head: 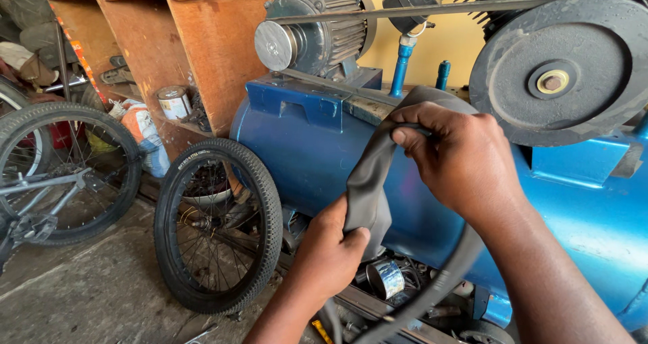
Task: The person prepares a bicycle inner tube for patching by sanding the area around the leak with a metal tool and then applying adhesive from a tube and a rubber patch.
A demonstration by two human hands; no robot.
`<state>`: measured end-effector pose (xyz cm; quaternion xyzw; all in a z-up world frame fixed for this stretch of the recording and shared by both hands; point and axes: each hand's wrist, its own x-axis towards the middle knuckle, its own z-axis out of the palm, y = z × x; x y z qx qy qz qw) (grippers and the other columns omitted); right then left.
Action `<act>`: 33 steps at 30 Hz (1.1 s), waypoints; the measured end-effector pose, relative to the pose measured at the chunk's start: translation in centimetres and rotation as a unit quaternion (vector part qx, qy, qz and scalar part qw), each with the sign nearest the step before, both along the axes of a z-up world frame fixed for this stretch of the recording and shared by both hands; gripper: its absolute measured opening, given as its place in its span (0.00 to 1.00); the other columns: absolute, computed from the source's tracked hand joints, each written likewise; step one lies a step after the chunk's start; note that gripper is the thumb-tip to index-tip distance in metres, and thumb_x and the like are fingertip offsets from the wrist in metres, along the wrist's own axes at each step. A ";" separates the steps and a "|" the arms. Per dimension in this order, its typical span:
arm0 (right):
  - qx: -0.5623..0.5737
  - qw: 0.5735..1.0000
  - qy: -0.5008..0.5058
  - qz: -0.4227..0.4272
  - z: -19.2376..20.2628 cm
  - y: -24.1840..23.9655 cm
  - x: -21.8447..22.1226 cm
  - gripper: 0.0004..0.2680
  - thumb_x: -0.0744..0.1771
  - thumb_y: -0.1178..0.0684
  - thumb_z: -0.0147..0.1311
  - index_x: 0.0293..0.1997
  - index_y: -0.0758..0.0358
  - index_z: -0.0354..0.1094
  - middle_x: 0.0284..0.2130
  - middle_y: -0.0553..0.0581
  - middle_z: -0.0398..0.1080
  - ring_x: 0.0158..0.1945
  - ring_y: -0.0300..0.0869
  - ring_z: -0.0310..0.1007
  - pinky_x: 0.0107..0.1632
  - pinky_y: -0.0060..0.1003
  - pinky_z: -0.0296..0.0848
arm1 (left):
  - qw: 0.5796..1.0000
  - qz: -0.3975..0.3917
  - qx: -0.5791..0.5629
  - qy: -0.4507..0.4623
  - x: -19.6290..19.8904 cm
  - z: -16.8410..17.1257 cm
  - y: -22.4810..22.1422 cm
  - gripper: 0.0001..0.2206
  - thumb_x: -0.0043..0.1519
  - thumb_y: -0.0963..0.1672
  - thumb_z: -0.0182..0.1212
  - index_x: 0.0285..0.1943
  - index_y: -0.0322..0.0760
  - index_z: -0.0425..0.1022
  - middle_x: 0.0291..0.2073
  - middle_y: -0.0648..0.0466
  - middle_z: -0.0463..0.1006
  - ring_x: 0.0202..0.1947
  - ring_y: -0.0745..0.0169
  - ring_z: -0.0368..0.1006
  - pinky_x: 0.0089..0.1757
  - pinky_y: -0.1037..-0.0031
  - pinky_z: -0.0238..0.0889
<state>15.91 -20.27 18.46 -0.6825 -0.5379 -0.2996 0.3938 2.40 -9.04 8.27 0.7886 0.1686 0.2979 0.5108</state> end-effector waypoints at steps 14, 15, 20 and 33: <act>-0.034 0.989 -0.020 -0.140 -1.4 0.4 2.2 0.10 0.65 0.41 0.64 0.36 0.55 0.79 0.21 0.60 0.75 0.28 0.57 0.76 0.33 0.49 0.73 | 0.899 -0.336 -0.272 -0.068 -2.3 1.5 -0.3 0.19 0.59 0.40 0.54 0.57 0.22 0.76 0.46 0.43 0.82 0.46 0.58 0.79 0.52 0.69 0.70; -0.038 0.989 -0.019 -0.141 -1.4 0.5 2.4 0.10 0.64 0.41 0.64 0.36 0.56 0.79 0.21 0.60 0.75 0.28 0.57 0.76 0.33 0.49 0.73 | 0.899 -0.334 -0.275 -0.069 -2.2 1.5 -0.3 0.19 0.59 0.41 0.54 0.57 0.22 0.76 0.46 0.43 0.82 0.46 0.58 0.79 0.52 0.69 0.70; -0.049 0.990 -0.004 -0.134 -1.9 0.4 2.7 0.10 0.64 0.42 0.64 0.35 0.56 0.79 0.21 0.61 0.75 0.27 0.57 0.76 0.33 0.48 0.74 | 0.882 -0.338 -0.318 -0.087 -2.0 1.2 -0.7 0.18 0.62 0.41 0.54 0.59 0.21 0.75 0.47 0.42 0.82 0.45 0.56 0.78 0.50 0.67 0.71; -0.066 0.795 0.552 0.243 -3.6 0.6 4.5 0.20 0.70 0.37 0.40 0.62 0.59 0.65 0.37 0.58 0.74 0.35 0.41 0.75 0.39 0.38 0.75 | 0.855 -0.240 -0.398 -0.230 2.2 4.8 1.4 0.16 0.67 0.43 0.54 0.60 0.26 0.71 0.47 0.39 0.80 0.45 0.49 0.80 0.47 0.59 0.74</act>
